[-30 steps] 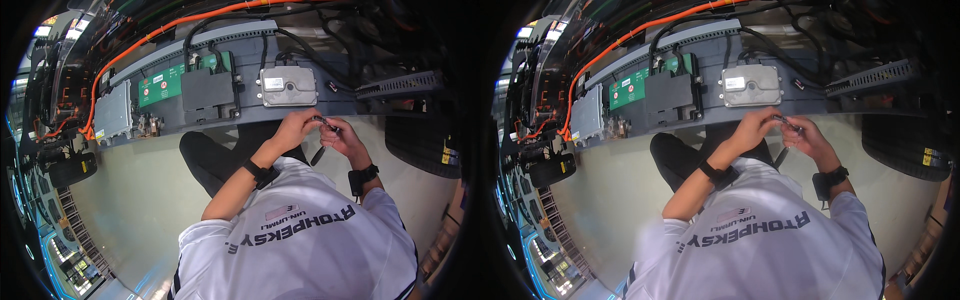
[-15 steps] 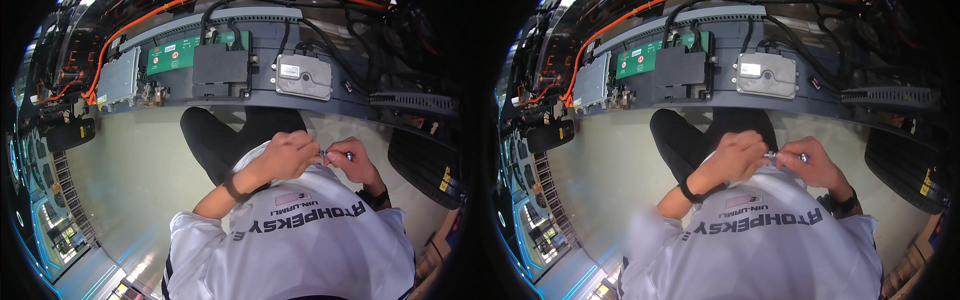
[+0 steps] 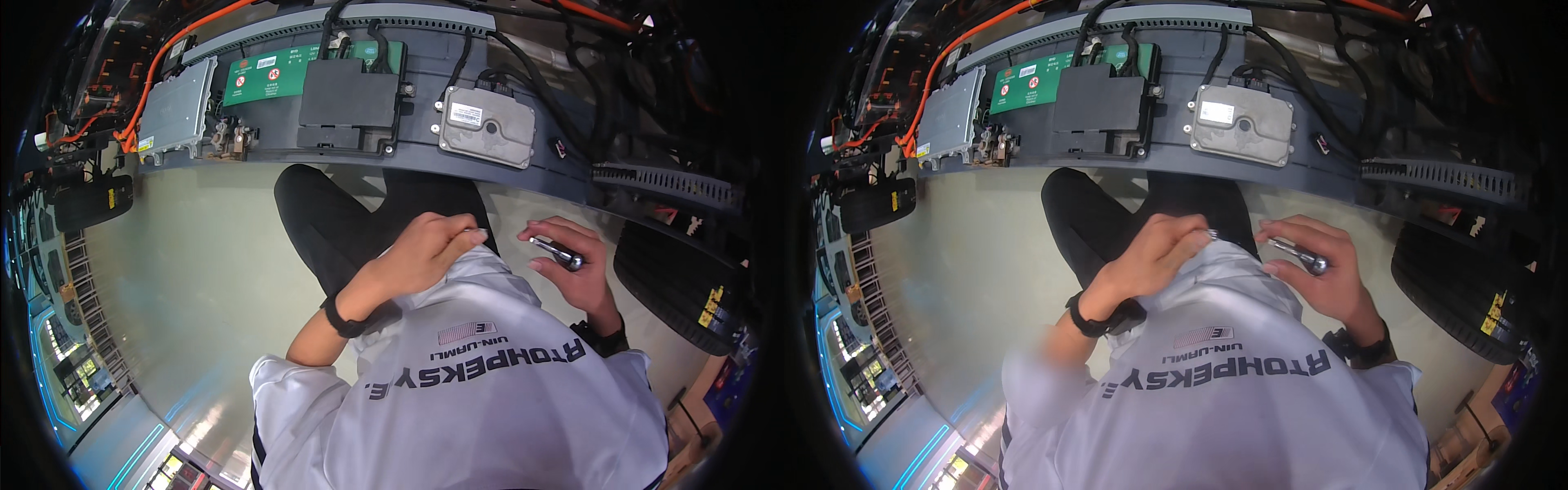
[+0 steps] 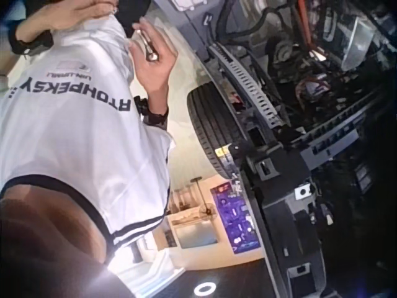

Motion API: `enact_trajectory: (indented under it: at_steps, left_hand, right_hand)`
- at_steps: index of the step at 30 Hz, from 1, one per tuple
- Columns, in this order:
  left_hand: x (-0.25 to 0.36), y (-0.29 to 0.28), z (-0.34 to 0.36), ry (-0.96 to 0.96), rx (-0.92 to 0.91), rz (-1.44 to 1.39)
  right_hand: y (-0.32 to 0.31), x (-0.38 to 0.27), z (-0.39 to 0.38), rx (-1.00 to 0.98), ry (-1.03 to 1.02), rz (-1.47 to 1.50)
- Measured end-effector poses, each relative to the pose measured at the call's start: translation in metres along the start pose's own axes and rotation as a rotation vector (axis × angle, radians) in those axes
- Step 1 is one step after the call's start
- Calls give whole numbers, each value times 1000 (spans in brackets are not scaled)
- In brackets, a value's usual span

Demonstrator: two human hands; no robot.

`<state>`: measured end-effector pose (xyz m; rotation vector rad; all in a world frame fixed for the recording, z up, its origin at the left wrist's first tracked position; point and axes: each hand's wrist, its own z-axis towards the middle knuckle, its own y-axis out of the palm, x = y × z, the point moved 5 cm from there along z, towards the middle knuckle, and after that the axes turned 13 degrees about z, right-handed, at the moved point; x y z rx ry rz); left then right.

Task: The person carries a green toolbox to a workbench, opens it, and selects a socket and ratchet. They walk to a disassembled vehicle chassis and use the ratchet to tighten bolts on the front frame. The person returns to the toolbox to retrieve additional sockets and continues tightening bolts on the vehicle's front end.

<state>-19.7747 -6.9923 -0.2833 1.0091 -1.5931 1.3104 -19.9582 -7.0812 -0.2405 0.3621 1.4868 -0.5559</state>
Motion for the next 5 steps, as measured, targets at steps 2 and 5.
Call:
enact_trajectory:
  at_steps: [2, 5]
  left_hand:
    - [-8, 22, 19, 23, -59, -139]
    - [-18, 43, 34, -25, -94, -219]
  right_hand:
    - [13, 15, 3, -3, -38, -67]
    - [14, 36, -7, 82, 56, -79]
